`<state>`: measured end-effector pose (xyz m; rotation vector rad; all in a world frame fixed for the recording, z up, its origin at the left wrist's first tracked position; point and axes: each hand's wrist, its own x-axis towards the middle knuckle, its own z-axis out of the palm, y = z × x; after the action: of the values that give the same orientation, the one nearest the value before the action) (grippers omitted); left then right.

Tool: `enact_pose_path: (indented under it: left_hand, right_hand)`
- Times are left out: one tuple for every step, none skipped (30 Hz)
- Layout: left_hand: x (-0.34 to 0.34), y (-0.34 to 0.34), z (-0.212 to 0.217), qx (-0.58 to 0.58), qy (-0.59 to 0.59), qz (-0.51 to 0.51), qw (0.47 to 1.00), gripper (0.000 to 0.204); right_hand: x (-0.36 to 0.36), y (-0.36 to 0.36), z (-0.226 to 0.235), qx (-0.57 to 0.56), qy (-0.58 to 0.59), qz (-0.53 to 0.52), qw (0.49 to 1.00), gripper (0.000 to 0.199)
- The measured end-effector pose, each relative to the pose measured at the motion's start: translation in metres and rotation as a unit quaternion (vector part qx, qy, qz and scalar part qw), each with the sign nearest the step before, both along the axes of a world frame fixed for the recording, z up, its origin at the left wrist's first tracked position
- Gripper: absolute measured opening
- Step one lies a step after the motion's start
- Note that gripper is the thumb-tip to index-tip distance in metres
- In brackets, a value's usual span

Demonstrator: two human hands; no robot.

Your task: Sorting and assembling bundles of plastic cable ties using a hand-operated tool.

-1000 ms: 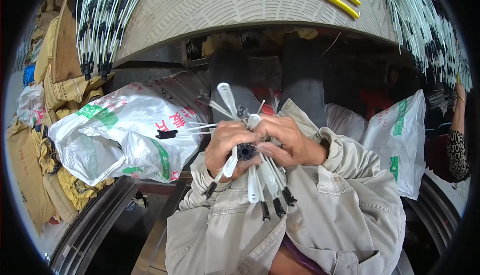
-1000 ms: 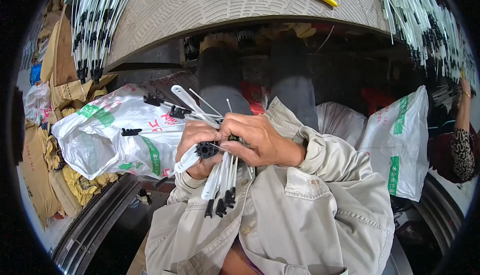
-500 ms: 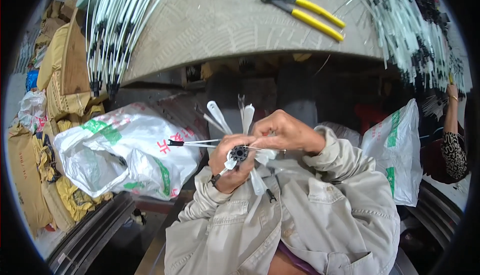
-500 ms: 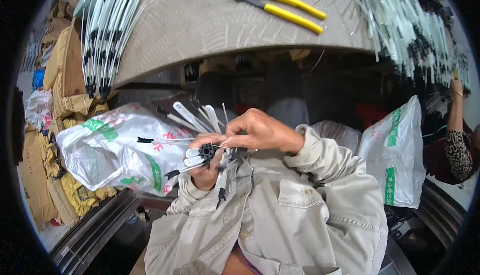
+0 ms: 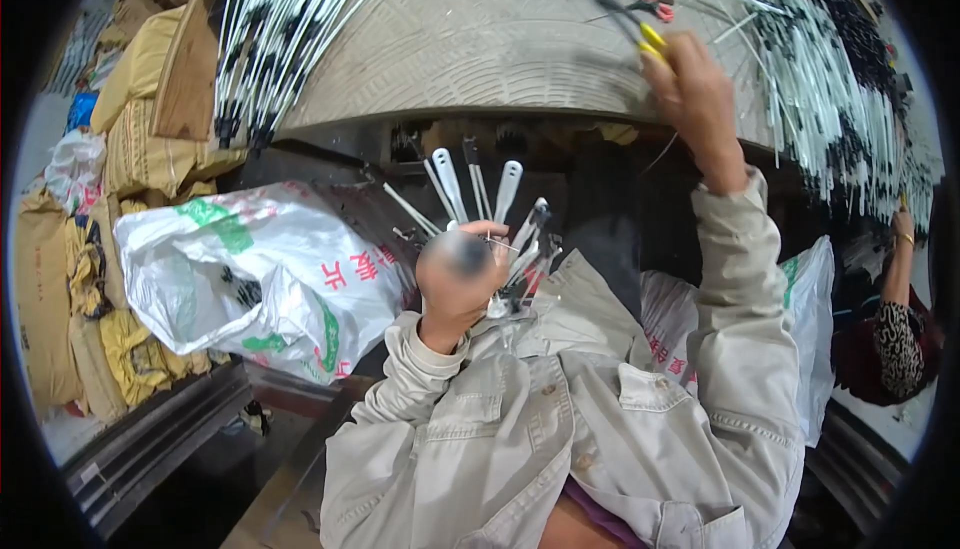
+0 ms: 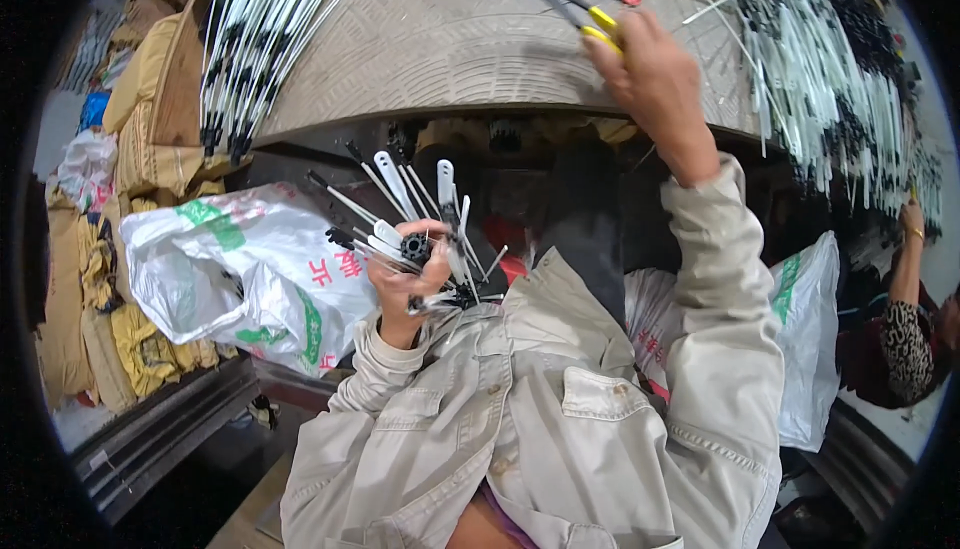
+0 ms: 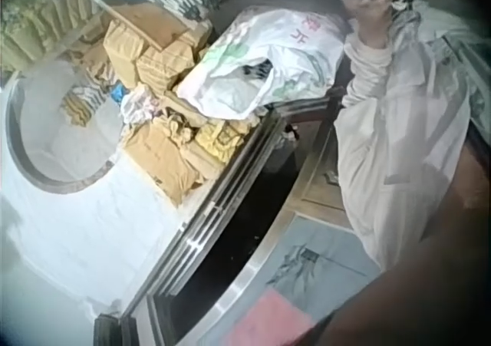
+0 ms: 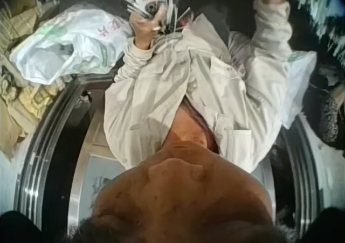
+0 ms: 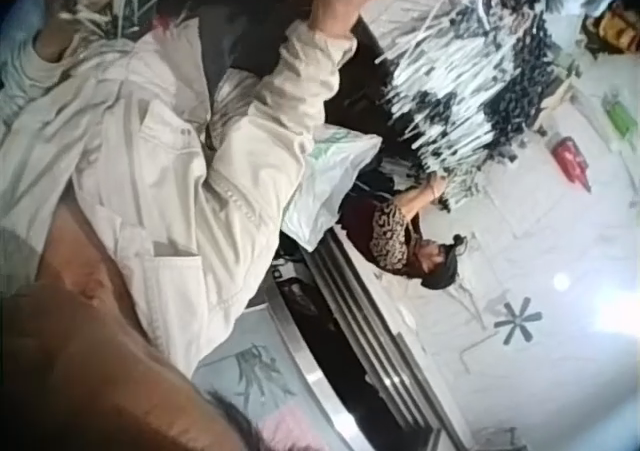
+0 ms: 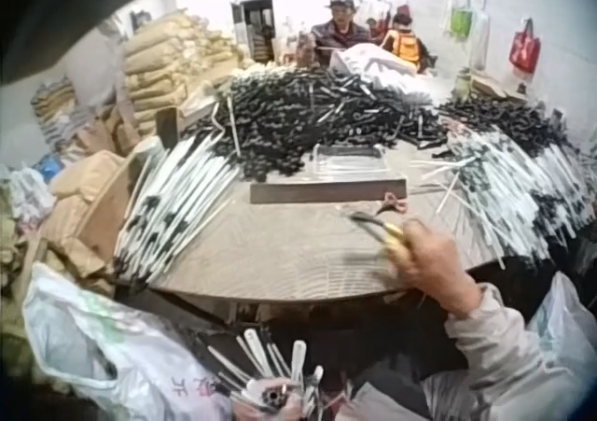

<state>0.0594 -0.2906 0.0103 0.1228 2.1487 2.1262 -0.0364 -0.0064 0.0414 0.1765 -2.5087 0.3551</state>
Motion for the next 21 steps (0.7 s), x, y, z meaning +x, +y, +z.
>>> enact_pose_path:
  left_hand:
    - [-0.001, -0.002, 0.0, 0.048, 0.035, -0.011, 0.998, 0.015]
    - [-0.001, -0.006, -0.002, 0.021, 0.073, -0.026, 0.997, 0.017]
    - [-0.002, -0.009, -0.003, -0.001, 0.112, -0.052, 0.992, 0.019]
    - [0.002, -0.018, -0.017, 0.087, 0.02, -0.085, 0.992, 0.024]
    - [0.001, -0.022, -0.015, 0.05, 0.059, -0.109, 0.991, 0.026]
    - [-0.001, -0.024, -0.014, 0.013, 0.097, -0.133, 0.986, 0.028]
    - [0.002, -0.025, -0.016, 0.032, 0.111, -0.121, 0.986, 0.032]
    - [0.001, -0.025, -0.017, 0.033, 0.107, -0.124, 0.986, 0.032]
    - [0.0, -0.024, -0.015, 0.007, 0.143, -0.133, 0.981, 0.034]
    - [-0.001, -0.023, -0.013, -0.02, 0.179, -0.142, 0.973, 0.036]
    - [-0.001, -0.024, -0.01, -0.01, 0.15, -0.162, 0.975, 0.039]
    - [0.0, -0.025, -0.011, -0.012, 0.149, -0.16, 0.976, 0.039]
    - [0.002, -0.026, -0.012, -0.027, 0.136, -0.161, 0.977, 0.04]
    - [0.003, -0.028, -0.013, -0.042, 0.123, -0.162, 0.978, 0.04]
    - [0.004, -0.028, -0.012, -0.044, 0.122, -0.159, 0.979, 0.04]
    - [0.004, -0.029, -0.011, -0.047, 0.129, -0.157, 0.978, 0.04]
    - [0.003, -0.028, -0.01, -0.051, 0.136, -0.156, 0.977, 0.04]
    - [0.0, -0.025, -0.01, -0.019, 0.158, -0.141, 0.977, 0.04]
    - [0.0, -0.025, -0.01, -0.021, 0.159, -0.139, 0.977, 0.04]
    - [0.001, -0.026, -0.01, -0.017, 0.142, -0.141, 0.98, 0.04]
    - [0.002, -0.027, -0.011, -0.012, 0.126, -0.143, 0.982, 0.041]
  right_hand:
    - [0.011, 0.0, 0.01, -0.126, -0.059, 0.074, 0.988, 0.018]
    - [0.026, -0.012, 0.014, -0.138, -0.078, 0.138, 0.978, 0.018]
    - [0.045, -0.023, 0.02, -0.148, -0.095, 0.192, 0.966, 0.018]
    - [0.062, -0.034, 0.021, -0.137, -0.118, 0.225, 0.957, 0.02]
    - [0.076, -0.042, 0.02, -0.125, -0.143, 0.255, 0.948, 0.023]
    - [0.083, -0.051, 0.027, -0.012, -0.1, 0.248, 0.963, 0.025]
    - [0.087, -0.059, 0.033, 0.1, -0.056, 0.239, 0.964, 0.029]
    - [0.093, -0.066, 0.033, 0.162, -0.037, 0.201, 0.965, 0.032]
    - [0.094, -0.068, 0.026, 0.211, 0.013, 0.188, 0.959, 0.03]
    - [0.095, -0.069, 0.015, 0.259, 0.064, 0.175, 0.948, 0.028]
    - [0.095, -0.071, 0.008, 0.28, 0.091, 0.173, 0.94, 0.027]
    - [0.093, -0.072, 0.004, 0.279, 0.091, 0.175, 0.94, 0.027]
    - [0.091, -0.072, 0.002, 0.291, 0.127, 0.17, 0.933, 0.027]
    - [0.09, -0.073, -0.001, 0.304, 0.163, 0.165, 0.924, 0.027]
    - [0.092, -0.075, -0.003, 0.302, 0.164, 0.168, 0.924, 0.027]
    - [0.097, -0.076, -0.005, 0.296, 0.16, 0.156, 0.929, 0.027]
    - [0.099, -0.077, -0.008, 0.29, 0.157, 0.143, 0.933, 0.027]
    - [0.097, -0.079, -0.017, 0.256, 0.185, 0.137, 0.939, 0.028]
    - [0.101, -0.08, -0.029, 0.232, 0.179, 0.127, 0.948, 0.029]
    - [0.106, -0.082, -0.036, 0.208, 0.173, 0.118, 0.955, 0.031]
    - [0.115, -0.088, -0.025, 0.228, 0.092, 0.103, 0.964, 0.032]
